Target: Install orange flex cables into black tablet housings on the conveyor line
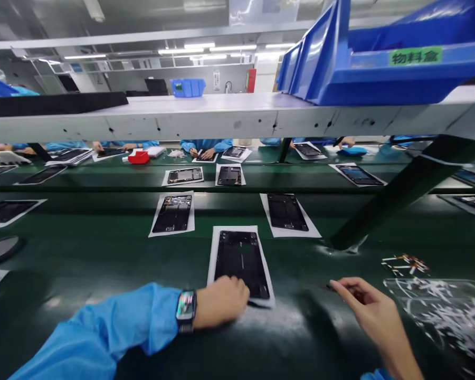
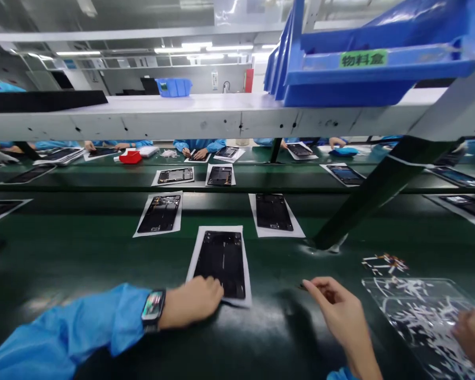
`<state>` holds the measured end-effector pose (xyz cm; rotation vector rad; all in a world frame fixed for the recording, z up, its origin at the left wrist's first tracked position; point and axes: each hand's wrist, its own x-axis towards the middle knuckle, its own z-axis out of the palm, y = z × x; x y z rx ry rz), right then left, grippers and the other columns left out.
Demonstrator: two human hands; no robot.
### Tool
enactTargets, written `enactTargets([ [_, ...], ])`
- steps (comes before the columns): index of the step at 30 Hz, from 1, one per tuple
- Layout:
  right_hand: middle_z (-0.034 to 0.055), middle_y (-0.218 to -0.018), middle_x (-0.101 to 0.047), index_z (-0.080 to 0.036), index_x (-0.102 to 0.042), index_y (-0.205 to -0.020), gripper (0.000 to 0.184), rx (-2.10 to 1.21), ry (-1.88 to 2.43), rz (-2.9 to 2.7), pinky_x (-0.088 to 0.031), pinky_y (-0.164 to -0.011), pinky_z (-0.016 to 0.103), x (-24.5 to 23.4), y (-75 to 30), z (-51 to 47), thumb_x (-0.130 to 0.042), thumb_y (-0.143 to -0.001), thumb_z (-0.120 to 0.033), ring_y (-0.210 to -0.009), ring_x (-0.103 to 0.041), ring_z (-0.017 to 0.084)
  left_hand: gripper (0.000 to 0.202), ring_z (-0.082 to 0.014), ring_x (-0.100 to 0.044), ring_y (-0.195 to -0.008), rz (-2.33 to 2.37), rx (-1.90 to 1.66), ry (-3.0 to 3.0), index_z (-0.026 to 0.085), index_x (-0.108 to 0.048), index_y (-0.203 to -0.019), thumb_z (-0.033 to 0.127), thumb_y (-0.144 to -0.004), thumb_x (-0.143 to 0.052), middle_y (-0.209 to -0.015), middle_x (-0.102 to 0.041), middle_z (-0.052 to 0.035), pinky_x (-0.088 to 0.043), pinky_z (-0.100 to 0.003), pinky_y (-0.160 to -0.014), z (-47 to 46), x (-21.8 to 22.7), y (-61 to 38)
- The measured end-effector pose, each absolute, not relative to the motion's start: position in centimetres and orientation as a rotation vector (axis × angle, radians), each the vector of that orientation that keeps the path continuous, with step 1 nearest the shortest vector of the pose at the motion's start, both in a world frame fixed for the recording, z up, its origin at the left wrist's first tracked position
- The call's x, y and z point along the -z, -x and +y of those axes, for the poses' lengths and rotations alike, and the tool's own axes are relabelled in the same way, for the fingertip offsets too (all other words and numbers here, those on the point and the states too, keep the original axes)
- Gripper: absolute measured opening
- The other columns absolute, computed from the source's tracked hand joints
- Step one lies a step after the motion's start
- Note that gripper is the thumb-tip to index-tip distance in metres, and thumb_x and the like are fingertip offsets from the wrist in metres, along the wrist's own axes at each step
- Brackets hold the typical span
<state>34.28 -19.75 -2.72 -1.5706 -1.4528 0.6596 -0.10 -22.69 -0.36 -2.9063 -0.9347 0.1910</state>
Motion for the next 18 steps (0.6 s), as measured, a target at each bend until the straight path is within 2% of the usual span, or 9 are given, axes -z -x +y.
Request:
enactTargets([
  [2,0.0046,-0.072,-0.069,-0.020,-0.069,-0.080,0.039,-0.686,1.543,-1.456,-0.049,-0.052,0.026,1.1,-33.6,-20.9,-0.076,-0.067,-0.056,-0.061,-0.063,0.019,0.003,-0.0216,-0.059,-0.070,-0.909,-0.126,2.898,0.010,-0.053,-0.090,0.012,-0.089,-0.052,-0.083,-0.059,-0.0100,-0.043,-0.030,-0.050,-28.4,2.0,-1.8],
  [5,0.0055,-0.083,-0.072,-0.021,-0.071,-0.085,0.034,-0.695,1.534,-1.496,-0.053,-0.060,0.026,-1.2,-32.2,-22.6,-0.077,-0.069,-0.052,-0.069,-0.066,0.020,0.013,-0.0200,-0.057,-0.059,-0.941,-0.184,2.995,0.011,-0.054,-0.083,0.017,-0.093,-0.049,-0.073,-0.058,-0.0079,-0.034,-0.026,-0.039,-34.3,5.0,-4.3],
  [8,0.0044,-0.081,-0.073,-0.023,-0.074,-0.080,0.028,-0.683,1.545,-1.681,-0.050,-0.056,0.027,-3.0,-30.4,-23.8,-0.073,-0.075,-0.050,-0.064,-0.065,0.019,0.013,-0.0204,-0.059,-0.063,-1.082,-0.260,3.105,0.011,-0.055,-0.082,0.017,-0.093,-0.052,-0.076,-0.061,-0.0084,-0.038,-0.026,-0.041,-36.4,5.8,-5.1],
  [11,0.0044,-0.082,-0.073,-0.024,-0.075,-0.083,0.025,-0.835,1.449,-1.917,-0.052,-0.059,0.027,-4.2,-28.3,-24.7,-0.067,-0.082,-0.047,-0.068,-0.066,0.020,0.023,-0.0225,-0.063,-0.078,-1.433,-0.064,3.197,0.012,-0.057,-0.089,0.035,-0.090,-0.063,-0.088,-0.064,-0.0091,-0.051,-0.031,-0.057,-35.1,3.3,-3.6],
  [14,0.0045,-0.087,-0.073,-0.024,-0.074,-0.093,0.025,-1.072,1.348,-2.061,-0.053,-0.065,0.028,-5.0,-25.9,-25.2,-0.060,-0.089,-0.045,-0.074,-0.067,0.020,0.051,-0.0258,-0.059,-0.106,-1.773,0.687,3.142,0.015,-0.052,-0.117,0.050,-0.083,-0.069,-0.116,-0.061,-0.0121,-0.052,-0.039,-0.087,-32.6,0.0,-1.4],
  [16,0.0035,-0.083,-0.072,-0.023,-0.072,-0.097,0.025,-1.174,1.315,-2.109,-0.051,-0.062,0.027,-5.2,-24.2,-24.9,-0.058,-0.091,-0.043,-0.070,-0.066,0.019,0.075,-0.0268,-0.052,-0.121,-1.853,1.123,3.087,0.019,-0.039,-0.136,0.051,-0.078,-0.074,-0.131,-0.055,-0.0128,-0.046,-0.042,-0.102,-31.3,-0.8,-0.6],
  [18,0.0025,-0.079,-0.071,-0.022,-0.070,-0.099,0.024,-1.248,1.290,-2.110,-0.049,-0.060,0.026,-5.1,-22.7,-24.1,-0.057,-0.091,-0.041,-0.067,-0.064,0.018,0.085,-0.0248,-0.054,-0.120,-1.950,1.339,3.065,0.022,-0.032,-0.142,0.042,-0.075,-0.079,-0.125,-0.060,-0.0090,-0.044,-0.040,-0.105,-30.7,0.0,-0.6],
])
